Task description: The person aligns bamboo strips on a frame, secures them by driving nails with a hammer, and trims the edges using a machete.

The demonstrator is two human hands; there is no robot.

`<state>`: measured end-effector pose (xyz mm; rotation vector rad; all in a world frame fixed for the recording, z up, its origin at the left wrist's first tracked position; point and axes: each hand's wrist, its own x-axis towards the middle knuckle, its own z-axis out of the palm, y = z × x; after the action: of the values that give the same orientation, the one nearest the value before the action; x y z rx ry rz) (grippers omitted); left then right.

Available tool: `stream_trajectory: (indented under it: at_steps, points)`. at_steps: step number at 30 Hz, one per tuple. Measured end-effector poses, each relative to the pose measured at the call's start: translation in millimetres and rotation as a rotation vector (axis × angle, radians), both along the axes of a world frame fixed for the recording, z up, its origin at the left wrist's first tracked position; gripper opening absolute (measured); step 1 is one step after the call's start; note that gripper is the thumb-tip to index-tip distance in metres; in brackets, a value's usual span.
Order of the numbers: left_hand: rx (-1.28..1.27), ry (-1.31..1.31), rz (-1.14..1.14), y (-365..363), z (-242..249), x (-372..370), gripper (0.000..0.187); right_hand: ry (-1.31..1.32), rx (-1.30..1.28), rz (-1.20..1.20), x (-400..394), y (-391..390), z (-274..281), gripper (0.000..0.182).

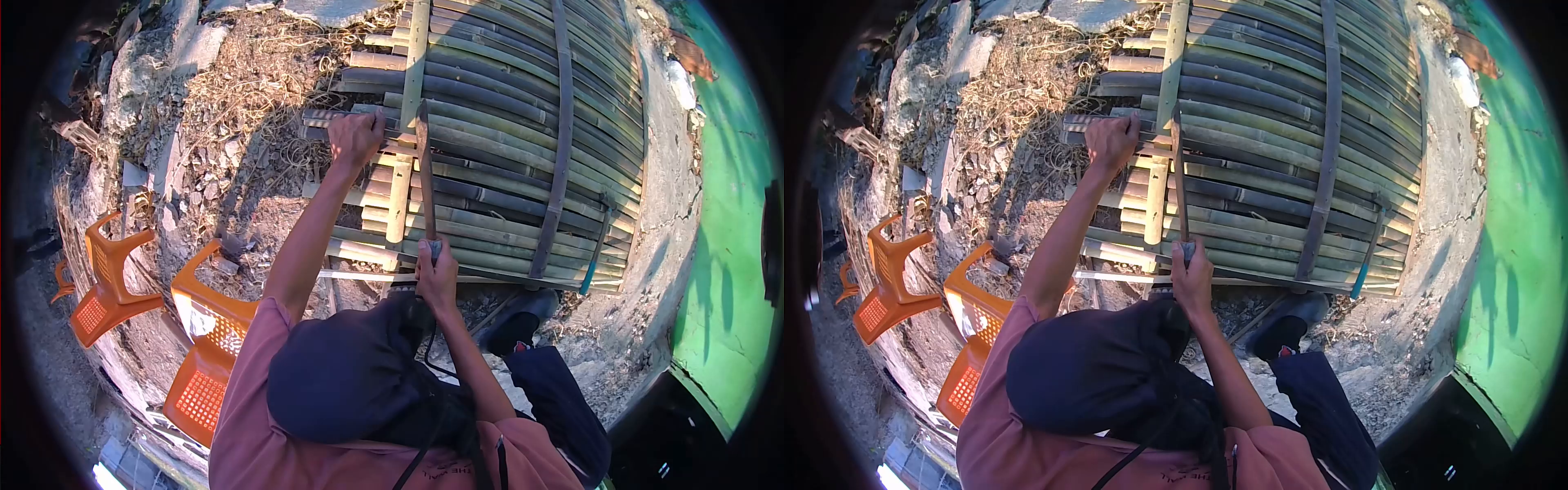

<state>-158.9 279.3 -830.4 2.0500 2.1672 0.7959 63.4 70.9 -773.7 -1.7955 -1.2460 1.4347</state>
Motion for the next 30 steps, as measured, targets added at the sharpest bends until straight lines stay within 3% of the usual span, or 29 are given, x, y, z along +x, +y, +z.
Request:
stream_trajectory:
  at_steps: [7, 13, 21, 30]
  points:
    - [0.027, -0.009, 0.017, -0.2, -3.0, 1.8, 0.042, -0.169, 0.071, 0.016, -11.8, -7.1, 19.0, 0.038]
    - [-0.001, 0.029, 0.047, -0.2, 4.8, 5.1, 0.045, -0.31, -0.02, 0.066, -10.2, -38.1, 36.1, 0.04]
    - [0.036, 0.033, 0.048, 1.5, -3.5, 0.4, 0.044, -0.24, -0.08, 0.055, 18.7, -60.8, 67.2, 0.034]
    - [0.031, 0.004, 0.013, 1.4, -1.5, 0.6, 0.044, -0.199, 0.016, 0.013, 8.4, -1.5, 58.8, 0.034]
